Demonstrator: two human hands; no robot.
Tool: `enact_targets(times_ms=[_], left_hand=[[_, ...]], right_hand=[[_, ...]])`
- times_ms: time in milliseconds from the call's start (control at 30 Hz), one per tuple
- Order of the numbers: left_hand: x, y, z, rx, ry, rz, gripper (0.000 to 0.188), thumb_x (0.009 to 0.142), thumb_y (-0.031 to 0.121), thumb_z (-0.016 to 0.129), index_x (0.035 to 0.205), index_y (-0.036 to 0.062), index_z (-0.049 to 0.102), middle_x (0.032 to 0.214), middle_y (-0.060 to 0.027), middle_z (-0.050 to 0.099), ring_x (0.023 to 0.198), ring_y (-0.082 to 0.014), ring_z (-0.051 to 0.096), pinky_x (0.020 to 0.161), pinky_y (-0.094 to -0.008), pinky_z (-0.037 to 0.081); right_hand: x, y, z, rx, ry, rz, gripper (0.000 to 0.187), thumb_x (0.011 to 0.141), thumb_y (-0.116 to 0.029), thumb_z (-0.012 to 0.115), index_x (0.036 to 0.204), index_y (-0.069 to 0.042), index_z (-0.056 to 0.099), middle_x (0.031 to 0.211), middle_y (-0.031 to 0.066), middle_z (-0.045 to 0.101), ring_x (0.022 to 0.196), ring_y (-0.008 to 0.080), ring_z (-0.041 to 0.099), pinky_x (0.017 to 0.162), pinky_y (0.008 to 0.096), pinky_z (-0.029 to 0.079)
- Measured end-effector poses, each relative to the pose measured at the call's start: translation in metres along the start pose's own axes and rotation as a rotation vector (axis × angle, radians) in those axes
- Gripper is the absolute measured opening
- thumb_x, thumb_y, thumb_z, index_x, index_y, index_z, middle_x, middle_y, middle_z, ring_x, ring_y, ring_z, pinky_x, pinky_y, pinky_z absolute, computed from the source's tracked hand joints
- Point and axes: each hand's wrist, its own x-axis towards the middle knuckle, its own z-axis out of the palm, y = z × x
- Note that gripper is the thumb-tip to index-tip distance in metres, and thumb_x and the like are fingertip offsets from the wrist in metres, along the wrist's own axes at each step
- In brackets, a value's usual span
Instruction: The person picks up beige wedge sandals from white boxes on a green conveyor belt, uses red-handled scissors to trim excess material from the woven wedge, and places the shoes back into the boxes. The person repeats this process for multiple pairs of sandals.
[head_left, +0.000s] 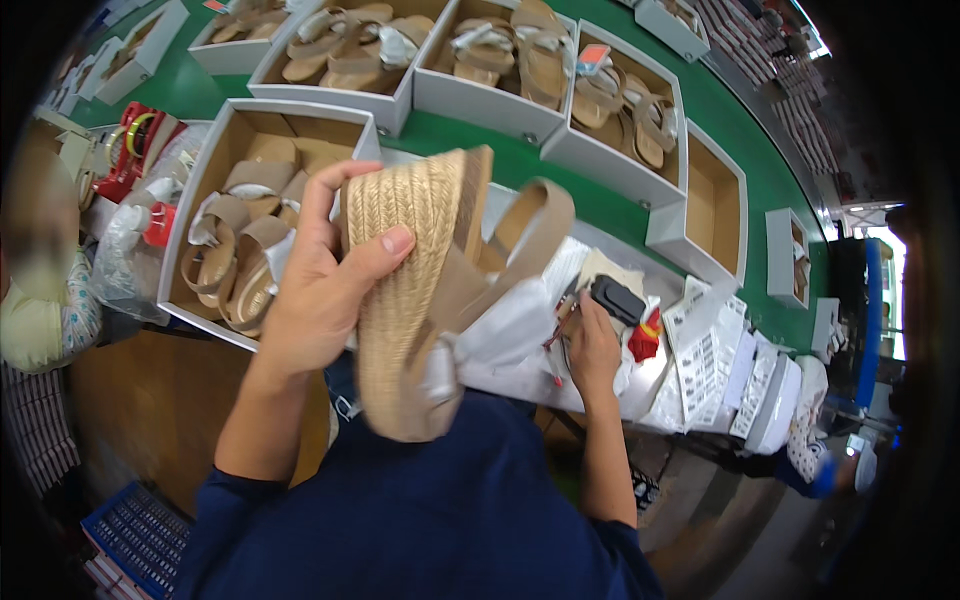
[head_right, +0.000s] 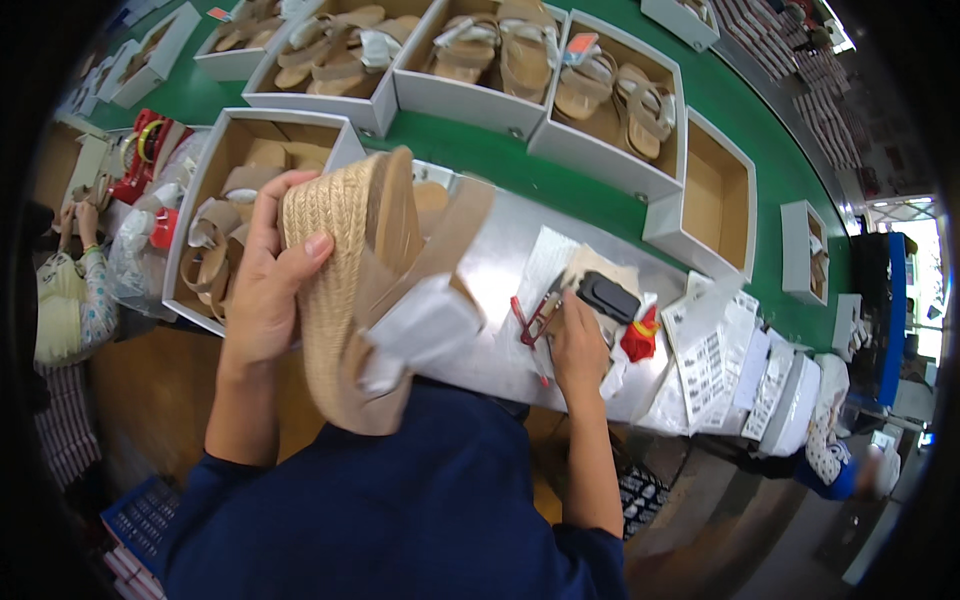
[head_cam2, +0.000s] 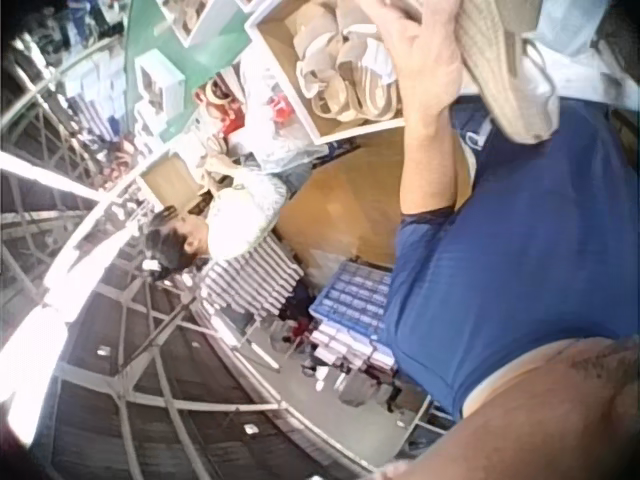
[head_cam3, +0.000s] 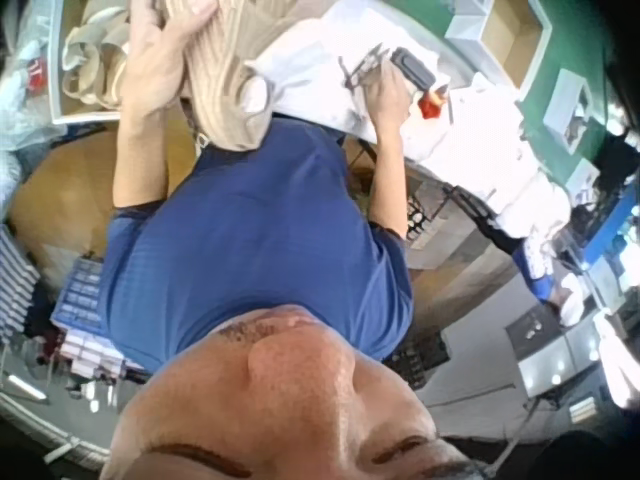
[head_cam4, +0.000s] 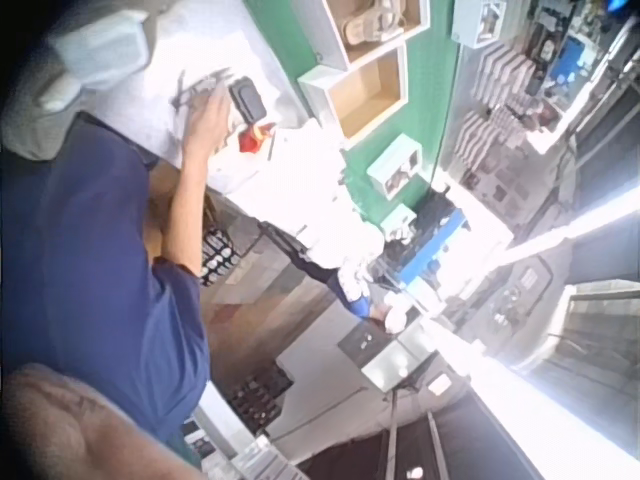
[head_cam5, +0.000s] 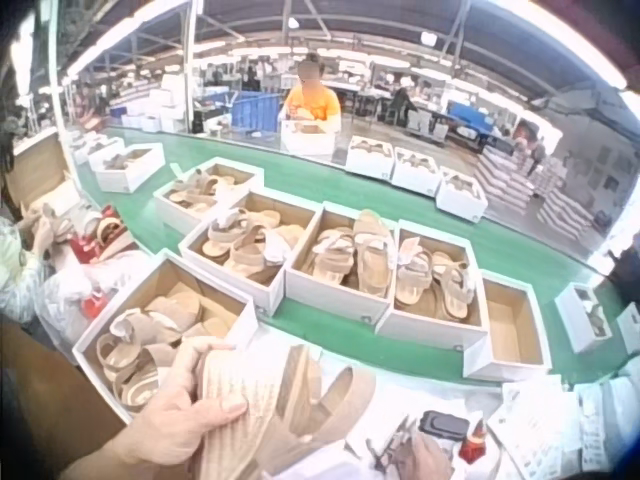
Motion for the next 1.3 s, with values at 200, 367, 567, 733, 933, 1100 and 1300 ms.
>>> enact_targets(times_ms=[200,367,567,733,933,1100,1300], left_hand=[[-0.003,-0.025,0.017,-0.271,0.285,-0.051,0.051,0.092,0.013,0.067,0.123,0.0063,0.028,0.109,-0.0144,0.058,0.094,-0.0162,0.062,0.081,-0.0306,0.054],[-0.004,-0.03,0.033,-0.359,0.247,-0.075,0.05,0.091,0.009,0.068,0.113,0.0073,0.023,0.107,-0.0169,0.057,0.091,-0.0169,0.063,0.077,-0.0308,0.056],[-0.012,-0.037,0.042,-0.377,0.263,-0.062,0.052,0.093,0.007,0.064,0.125,0.0074,0.024,0.115,-0.0153,0.053,0.103,-0.0185,0.06,0.085,-0.0359,0.056],[-0.016,-0.031,0.051,-0.416,0.159,-0.046,0.069,0.093,0.008,0.065,0.144,-0.0003,0.02,0.126,-0.0135,0.05,0.108,-0.0156,0.057,0.089,-0.0311,0.053],[-0.022,-0.043,0.057,-0.274,0.14,0.139,0.077,0.092,0.002,0.064,0.153,0.0001,0.018,0.138,-0.0131,0.044,0.121,-0.0164,0.051,0.101,-0.0304,0.046],[-0.029,-0.036,0.065,-0.293,0.176,0.172,0.079,0.091,-0.004,0.062,0.153,0.0004,0.014,0.139,-0.0142,0.043,0.122,-0.0179,0.052,0.102,-0.0322,0.046],[-0.033,-0.039,0.065,-0.299,0.169,0.2,0.083,0.089,-0.006,0.063,0.154,0.0018,0.011,0.138,-0.0149,0.043,0.122,-0.0197,0.052,0.101,-0.0336,0.048]], right_hand=[[-0.039,-0.018,-0.022,-0.094,-0.151,0.208,0.017,0.082,-0.011,0.069,0.093,-0.002,0.061,0.097,0.0166,0.056,0.093,0.0375,0.056,0.079,0.0459,0.045],[-0.044,-0.017,-0.017,-0.008,-0.164,0.245,0.016,0.072,-0.007,0.068,0.085,-0.002,0.06,0.099,0.0152,0.056,0.095,0.0362,0.055,0.082,0.0456,0.044],[-0.035,-0.008,-0.059,-0.004,-0.212,0.386,0.006,0.079,-0.002,0.061,0.082,0.0,0.056,0.093,0.0173,0.059,0.088,0.0377,0.057,0.08,0.0449,0.045],[0.018,-0.032,-0.104,0.226,0.293,0.246,0.009,0.089,-0.003,0.052,0.082,0.002,0.051,0.092,0.0186,0.061,0.082,0.0295,0.058,0.081,0.0374,0.046],[0.07,-0.146,-0.143,0.207,0.276,-0.208,0.025,0.086,-0.013,0.069,0.07,-0.002,0.055,0.083,0.0126,0.066,0.073,0.027,0.064,0.065,0.0348,0.052],[0.076,-0.178,-0.119,0.058,0.259,-0.286,0.028,0.083,-0.019,0.076,0.07,-0.002,0.057,0.092,0.0137,0.066,0.074,0.0265,0.064,0.061,0.0351,0.052],[0.077,-0.183,-0.106,0.003,0.309,-0.25,0.032,0.082,-0.025,0.077,0.068,-0.005,0.056,0.095,0.0121,0.066,0.078,0.0301,0.065,0.063,0.0381,0.052]])
